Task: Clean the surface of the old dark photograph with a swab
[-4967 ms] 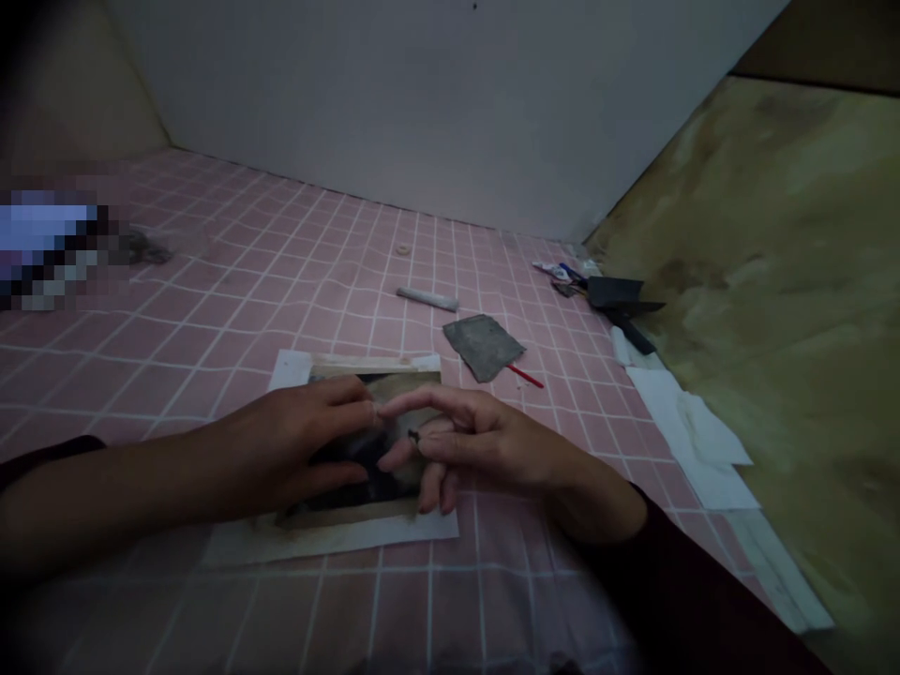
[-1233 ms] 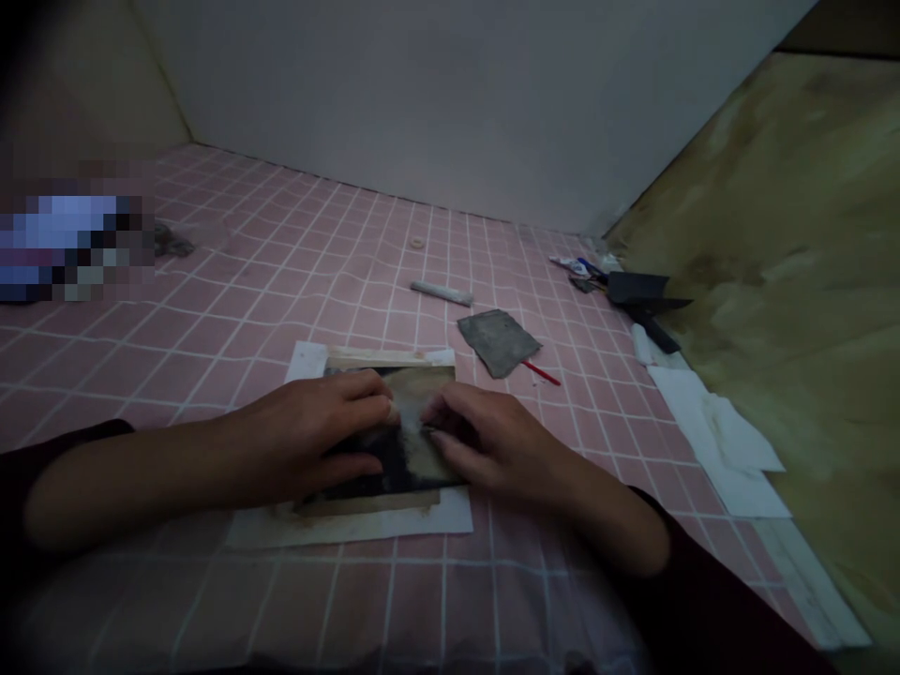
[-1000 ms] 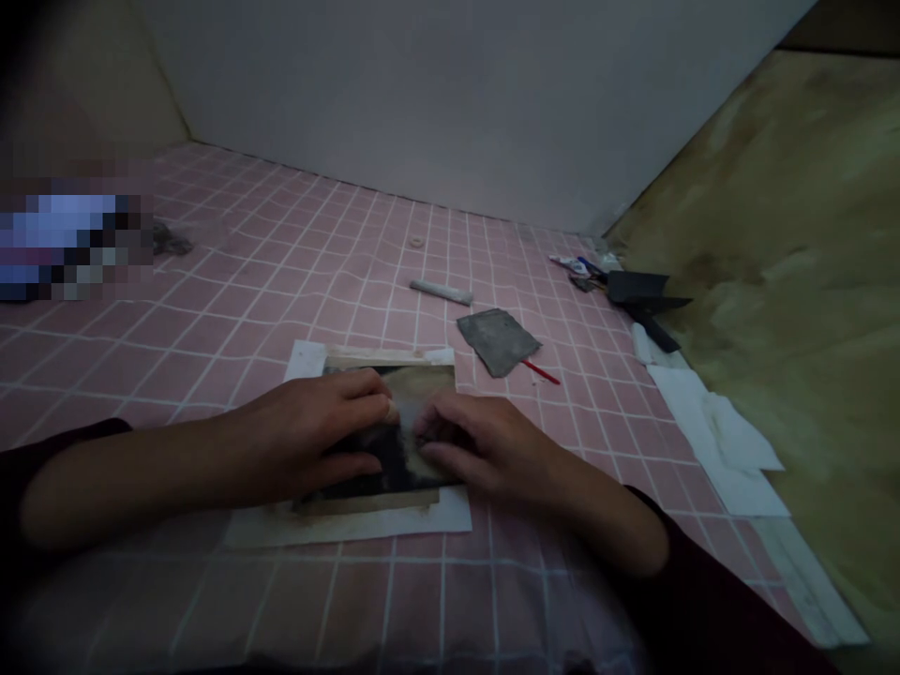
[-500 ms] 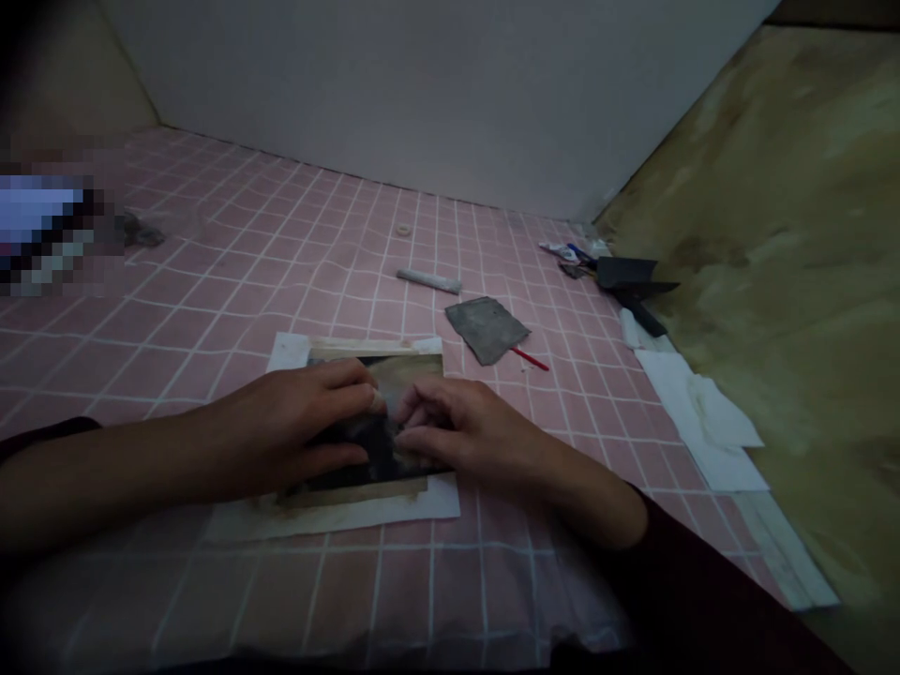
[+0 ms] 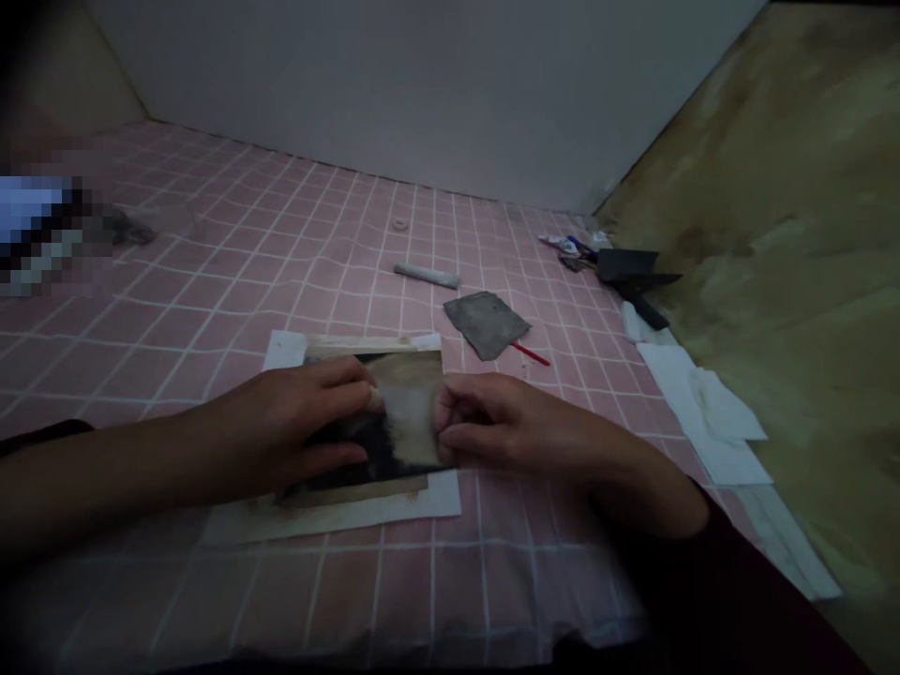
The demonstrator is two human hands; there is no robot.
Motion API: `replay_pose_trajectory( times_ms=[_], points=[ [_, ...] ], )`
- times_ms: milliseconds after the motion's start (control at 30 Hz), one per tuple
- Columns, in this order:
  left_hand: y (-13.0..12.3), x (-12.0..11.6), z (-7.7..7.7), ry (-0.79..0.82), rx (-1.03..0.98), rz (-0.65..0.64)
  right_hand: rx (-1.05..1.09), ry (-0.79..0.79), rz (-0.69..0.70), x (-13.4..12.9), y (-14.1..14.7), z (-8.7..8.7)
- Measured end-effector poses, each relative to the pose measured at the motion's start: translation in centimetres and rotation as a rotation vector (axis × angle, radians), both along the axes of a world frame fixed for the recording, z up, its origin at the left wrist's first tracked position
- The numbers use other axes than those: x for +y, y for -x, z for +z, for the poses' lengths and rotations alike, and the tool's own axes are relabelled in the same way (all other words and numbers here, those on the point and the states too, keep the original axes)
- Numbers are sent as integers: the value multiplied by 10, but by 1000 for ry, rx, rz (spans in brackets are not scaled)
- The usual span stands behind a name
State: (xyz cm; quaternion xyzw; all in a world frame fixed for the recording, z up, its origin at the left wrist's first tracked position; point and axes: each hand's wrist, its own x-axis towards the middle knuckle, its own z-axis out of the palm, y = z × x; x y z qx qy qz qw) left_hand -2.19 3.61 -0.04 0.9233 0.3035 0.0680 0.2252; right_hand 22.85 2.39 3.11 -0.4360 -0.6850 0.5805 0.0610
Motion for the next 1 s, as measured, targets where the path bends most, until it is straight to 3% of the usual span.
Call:
replay_pose_trajectory(
  times_ms=[200, 367, 533, 733, 867, 1000],
  points=[
    [0, 1, 0, 8, 3, 6, 153, 43, -66, -1, 9, -9],
    [0, 1, 0, 3, -19, -5, 36, 63, -47, 1, 2, -9],
    [0, 0, 0, 6, -10, -3, 83, 61, -83, 0, 7, -9],
    [0, 1, 1, 5, -9, -4, -32, 16, -13, 0, 2, 1],
    [-1, 2, 1, 0, -1, 3, 68, 2, -59, -1, 8, -7],
    [-1, 2, 1, -2, -17, -4, 53, -26, -8, 0, 8, -6]
  ],
)
